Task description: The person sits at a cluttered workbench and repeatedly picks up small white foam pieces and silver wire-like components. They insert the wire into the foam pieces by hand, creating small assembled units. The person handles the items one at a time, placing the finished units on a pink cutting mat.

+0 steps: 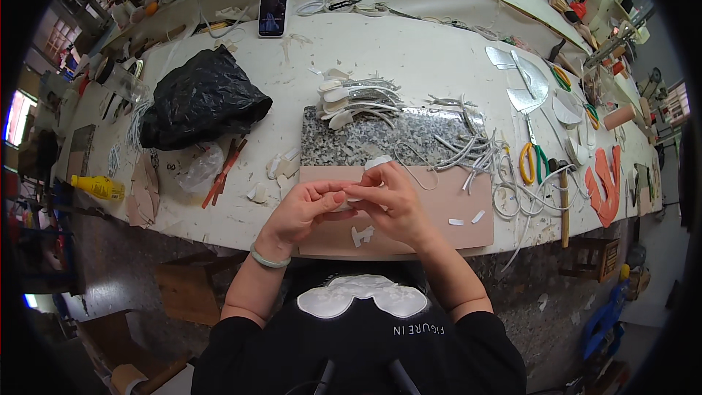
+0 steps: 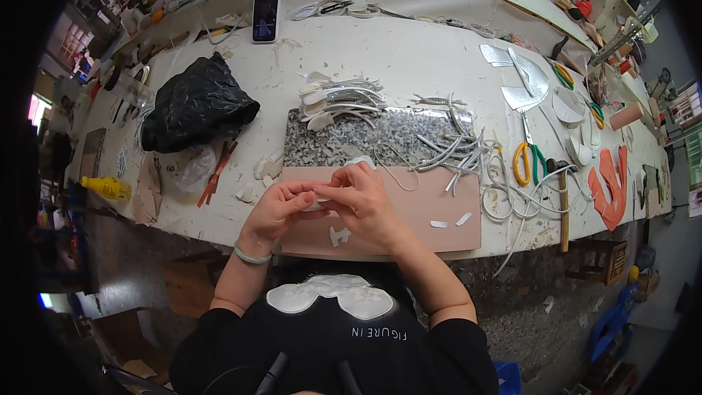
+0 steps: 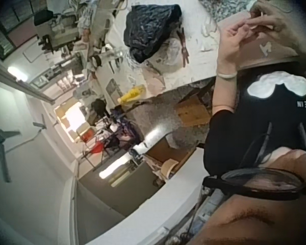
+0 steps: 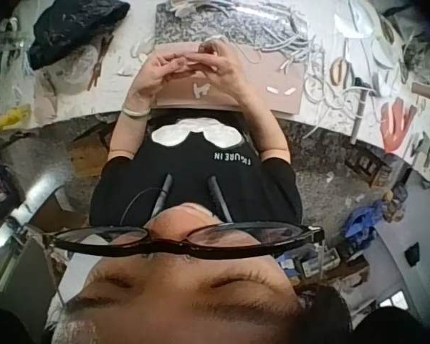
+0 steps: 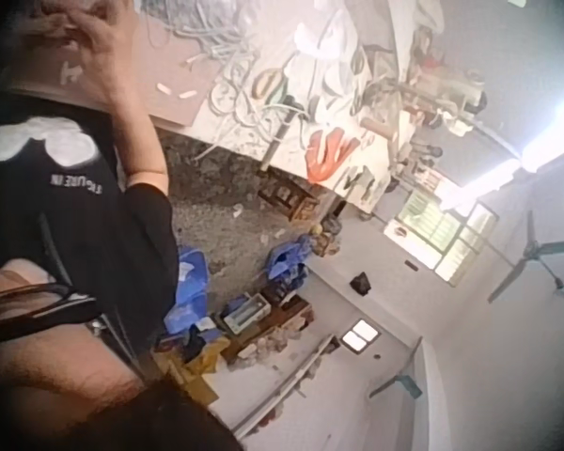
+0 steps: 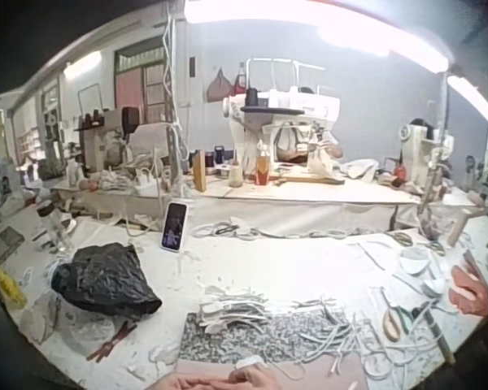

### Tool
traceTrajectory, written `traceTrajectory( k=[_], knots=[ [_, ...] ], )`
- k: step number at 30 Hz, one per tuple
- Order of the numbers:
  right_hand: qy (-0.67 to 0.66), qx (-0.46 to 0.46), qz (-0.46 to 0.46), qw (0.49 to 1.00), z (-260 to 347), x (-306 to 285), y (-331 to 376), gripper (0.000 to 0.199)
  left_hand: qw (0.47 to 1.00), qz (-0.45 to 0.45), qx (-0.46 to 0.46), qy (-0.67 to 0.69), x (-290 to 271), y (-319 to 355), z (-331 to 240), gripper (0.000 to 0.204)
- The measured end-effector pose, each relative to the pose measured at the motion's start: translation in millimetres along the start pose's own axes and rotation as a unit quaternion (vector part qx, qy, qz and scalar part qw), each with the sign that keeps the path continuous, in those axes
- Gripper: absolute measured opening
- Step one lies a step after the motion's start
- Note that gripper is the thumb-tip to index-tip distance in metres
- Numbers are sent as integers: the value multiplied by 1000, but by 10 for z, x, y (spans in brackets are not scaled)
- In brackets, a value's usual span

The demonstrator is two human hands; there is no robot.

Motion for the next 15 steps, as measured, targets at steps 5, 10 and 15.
traceTrajectory(
  k=[5, 10, 15],
  knots=[
    [27, -74, -23, 997, 71, -68, -5, 43, 995, 45, -14, 85, -47, -5, 56, 38],
    [-31, -49, -14, 998, 46, -115, -23, 32, 998, -34, -38, 37, 44, -45, 106, 34],
    [-377, 111, -65, 917, -268, -236, 161, 24, 995, -70, -28, -58, 125, -60, -31, 31]
  ],
)
Point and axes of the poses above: each hand's wrist, its own y-axis away from the middle knuckle, its own x-axis out of the palm, z = x × y, the point moved 2 cm from there along -y, towards the middle knuckle
